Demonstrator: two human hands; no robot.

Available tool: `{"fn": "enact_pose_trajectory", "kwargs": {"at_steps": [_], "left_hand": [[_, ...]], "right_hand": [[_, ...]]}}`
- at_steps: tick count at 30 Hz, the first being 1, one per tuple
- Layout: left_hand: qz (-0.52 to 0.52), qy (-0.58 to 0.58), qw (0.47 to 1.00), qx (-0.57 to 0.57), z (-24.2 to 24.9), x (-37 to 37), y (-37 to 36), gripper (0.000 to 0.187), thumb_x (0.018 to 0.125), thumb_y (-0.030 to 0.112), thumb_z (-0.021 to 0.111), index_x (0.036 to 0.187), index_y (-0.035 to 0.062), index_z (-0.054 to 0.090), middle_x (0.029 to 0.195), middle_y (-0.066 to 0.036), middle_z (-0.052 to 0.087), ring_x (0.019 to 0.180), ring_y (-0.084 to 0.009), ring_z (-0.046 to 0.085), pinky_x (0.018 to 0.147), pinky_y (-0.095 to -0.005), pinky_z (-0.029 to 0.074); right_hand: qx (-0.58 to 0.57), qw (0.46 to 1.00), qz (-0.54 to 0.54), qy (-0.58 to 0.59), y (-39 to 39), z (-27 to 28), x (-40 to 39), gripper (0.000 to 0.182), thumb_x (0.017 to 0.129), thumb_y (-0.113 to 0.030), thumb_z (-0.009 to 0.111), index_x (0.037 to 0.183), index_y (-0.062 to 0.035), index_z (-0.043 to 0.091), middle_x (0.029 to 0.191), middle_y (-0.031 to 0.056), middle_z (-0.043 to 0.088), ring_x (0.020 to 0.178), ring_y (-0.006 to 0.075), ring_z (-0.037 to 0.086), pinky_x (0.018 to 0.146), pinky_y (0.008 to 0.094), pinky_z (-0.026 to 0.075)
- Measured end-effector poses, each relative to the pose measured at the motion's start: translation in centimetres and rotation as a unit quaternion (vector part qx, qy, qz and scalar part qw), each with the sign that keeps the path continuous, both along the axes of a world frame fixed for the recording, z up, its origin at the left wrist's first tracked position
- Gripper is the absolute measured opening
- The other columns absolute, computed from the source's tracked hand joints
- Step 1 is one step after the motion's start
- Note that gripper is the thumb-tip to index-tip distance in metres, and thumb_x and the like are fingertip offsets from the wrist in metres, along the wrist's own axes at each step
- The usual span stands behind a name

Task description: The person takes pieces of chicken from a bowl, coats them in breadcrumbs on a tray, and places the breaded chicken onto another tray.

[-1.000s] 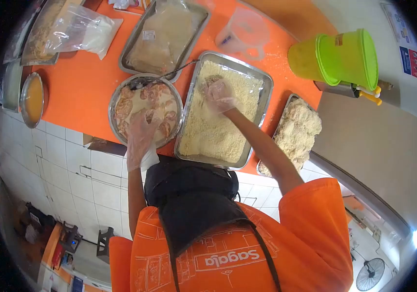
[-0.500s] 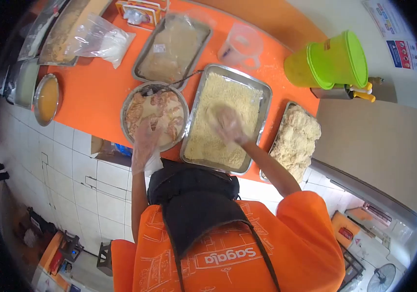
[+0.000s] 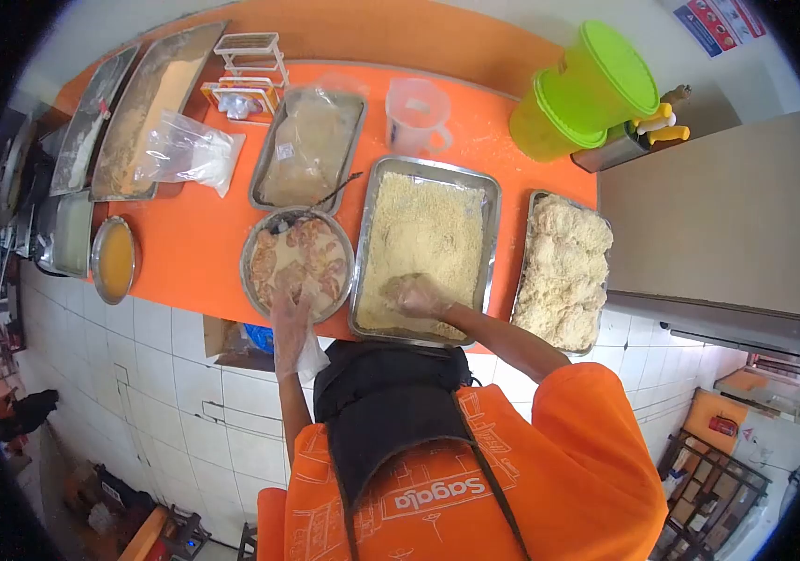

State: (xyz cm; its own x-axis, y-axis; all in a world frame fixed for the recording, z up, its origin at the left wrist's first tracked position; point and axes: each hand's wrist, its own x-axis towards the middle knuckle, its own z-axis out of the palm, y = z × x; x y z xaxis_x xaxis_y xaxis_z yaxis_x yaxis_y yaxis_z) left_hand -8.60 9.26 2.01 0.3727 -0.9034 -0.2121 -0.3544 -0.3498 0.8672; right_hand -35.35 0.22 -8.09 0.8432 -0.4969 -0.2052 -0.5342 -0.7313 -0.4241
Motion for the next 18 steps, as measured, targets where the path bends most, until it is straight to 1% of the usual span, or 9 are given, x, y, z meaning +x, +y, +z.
{"fn": "enact_pose_trajectory", "kwargs": {"at_steps": [2,5,8,10,11,14,16,17,18], "left_hand": [[-0.001,-0.001,1.000,-0.012,0.5,0.0,0.1,0.037,0.088,0.016,0.058,0.118,-0.0049,0.054,0.108,-0.022,0.062,0.101,-0.0334,0.058,0.089,-0.0403,0.044],[0.005,0.006,1.000,-0.029,1.9,-0.3,0.0,0.035,0.092,0.022,0.057,0.116,-0.0043,0.058,0.108,-0.021,0.063,0.103,-0.0333,0.058,0.090,-0.0396,0.044],[-0.009,-0.013,1.000,-0.010,2.1,0.0,-0.1,0.037,0.091,0.020,0.058,0.120,-0.0035,0.056,0.109,-0.021,0.063,0.103,-0.0337,0.058,0.090,-0.0404,0.044],[-0.038,-0.047,0.997,-0.038,0.8,0.6,-0.2,0.045,0.087,0.016,0.059,0.127,-0.0027,0.051,0.110,-0.023,0.063,0.102,-0.0346,0.060,0.089,-0.0417,0.045],[-0.035,-0.044,0.998,-0.027,0.5,0.9,-0.4,0.045,0.087,0.017,0.059,0.126,-0.0026,0.051,0.110,-0.023,0.063,0.102,-0.0347,0.059,0.089,-0.0416,0.045],[-0.008,-0.017,1.000,-0.003,0.2,1.1,-0.9,0.044,0.088,0.020,0.059,0.124,-0.0025,0.052,0.109,-0.023,0.063,0.101,-0.0351,0.059,0.089,-0.0416,0.044],[0.012,0.020,1.000,0.008,0.6,1.0,-1.3,0.042,0.088,0.023,0.060,0.121,-0.0027,0.054,0.108,-0.023,0.063,0.100,-0.0356,0.060,0.088,-0.0416,0.045],[0.002,-0.004,1.000,0.004,0.7,1.1,-1.4,0.041,0.088,0.023,0.059,0.119,-0.0030,0.055,0.107,-0.023,0.063,0.100,-0.0351,0.060,0.088,-0.0417,0.045],[-0.008,-0.027,1.000,-0.001,1.0,1.0,-1.6,0.040,0.088,0.024,0.059,0.117,-0.0033,0.056,0.106,-0.023,0.063,0.099,-0.0346,0.060,0.087,-0.0418,0.045]], "right_hand": [[-0.019,0.989,-0.064,-0.133,-0.4,-1.4,-1.6,0.030,0.091,-0.036,0.051,0.104,-0.0122,0.064,0.109,0.0102,0.063,0.096,0.0265,0.063,0.080,0.0464,0.052],[-0.029,0.991,-0.096,0.093,-3.5,3.5,-2.1,0.030,0.092,-0.033,0.051,0.110,-0.0107,0.062,0.116,0.0123,0.062,0.102,0.0279,0.062,0.085,0.0467,0.051],[-0.154,0.974,-0.149,0.076,-5.4,-1.5,-4.1,0.038,0.093,-0.028,0.050,0.126,-0.0094,0.055,0.129,0.0158,0.056,0.113,0.0303,0.057,0.093,0.0475,0.047],[-0.205,0.962,-0.175,-0.037,-4.9,0.3,-4.0,0.045,0.093,-0.028,0.050,0.133,-0.0094,0.049,0.136,0.0170,0.049,0.121,0.0315,0.051,0.099,0.0476,0.042],[-0.232,0.951,-0.184,-0.092,-5.1,1.5,-3.8,0.048,0.093,-0.028,0.050,0.137,-0.0094,0.047,0.140,0.0175,0.046,0.125,0.0320,0.047,0.103,0.0477,0.040],[-0.328,0.934,-0.138,-0.037,-7.5,2.4,-1.6,0.055,0.091,-0.034,0.051,0.138,-0.0077,0.045,0.143,0.0181,0.041,0.131,0.0326,0.040,0.107,0.0475,0.032],[-0.289,0.941,-0.169,-0.052,-10.7,-1.2,0.8,0.057,0.090,-0.037,0.051,0.138,-0.0075,0.044,0.145,0.0180,0.040,0.131,0.0328,0.040,0.106,0.0470,0.033],[-0.270,0.943,-0.185,-0.059,-11.4,-2.7,1.7,0.058,0.090,-0.038,0.051,0.138,-0.0074,0.044,0.145,0.0179,0.040,0.130,0.0329,0.040,0.105,0.0468,0.033],[-0.275,0.942,-0.184,-0.054,-10.8,-2.7,2.5,0.054,0.089,-0.038,0.052,0.133,-0.0068,0.048,0.140,0.0178,0.045,0.126,0.0336,0.044,0.101,0.0476,0.036]]}}
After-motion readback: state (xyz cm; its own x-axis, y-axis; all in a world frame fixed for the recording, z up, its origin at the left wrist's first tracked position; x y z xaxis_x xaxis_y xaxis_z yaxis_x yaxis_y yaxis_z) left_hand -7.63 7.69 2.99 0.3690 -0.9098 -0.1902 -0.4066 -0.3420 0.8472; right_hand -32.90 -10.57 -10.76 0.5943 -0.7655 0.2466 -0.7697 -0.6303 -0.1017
